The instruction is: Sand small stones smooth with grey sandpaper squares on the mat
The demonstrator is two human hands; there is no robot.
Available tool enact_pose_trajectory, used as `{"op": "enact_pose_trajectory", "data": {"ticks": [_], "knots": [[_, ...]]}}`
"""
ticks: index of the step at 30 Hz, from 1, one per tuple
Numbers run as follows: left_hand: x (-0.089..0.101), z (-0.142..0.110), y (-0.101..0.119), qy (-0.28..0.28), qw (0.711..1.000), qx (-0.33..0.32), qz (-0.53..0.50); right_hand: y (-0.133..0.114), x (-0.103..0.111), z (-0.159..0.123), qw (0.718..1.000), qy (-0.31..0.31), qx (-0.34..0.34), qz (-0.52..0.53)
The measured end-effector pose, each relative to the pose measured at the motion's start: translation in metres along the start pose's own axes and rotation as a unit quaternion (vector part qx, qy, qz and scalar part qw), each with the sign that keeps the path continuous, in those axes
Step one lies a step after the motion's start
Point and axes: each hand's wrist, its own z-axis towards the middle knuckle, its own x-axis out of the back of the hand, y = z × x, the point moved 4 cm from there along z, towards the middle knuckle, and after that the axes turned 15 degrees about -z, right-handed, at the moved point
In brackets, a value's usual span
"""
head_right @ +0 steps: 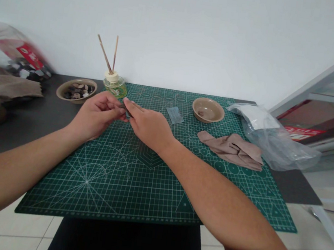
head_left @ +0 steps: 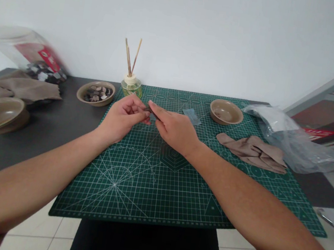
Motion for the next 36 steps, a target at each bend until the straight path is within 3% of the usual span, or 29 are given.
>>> {"op": "enact_pose_trajectory", "data": {"ticks": [7, 36], "knots": [[-0.0053, -0.0025, 0.0049, -0.036, 0.999, -0.008, 0.037, -0.0036, -0.0008, 0.0002, 0.999, 0.003, 0.029, 0.012], [-0.0027, -0.0021, 0.0040, -0.019, 0.999, -0.016, 0.048, 0.0033, -0.0041, -0.0003, 1.000, 0.029, 0.004, -0.011]]}}
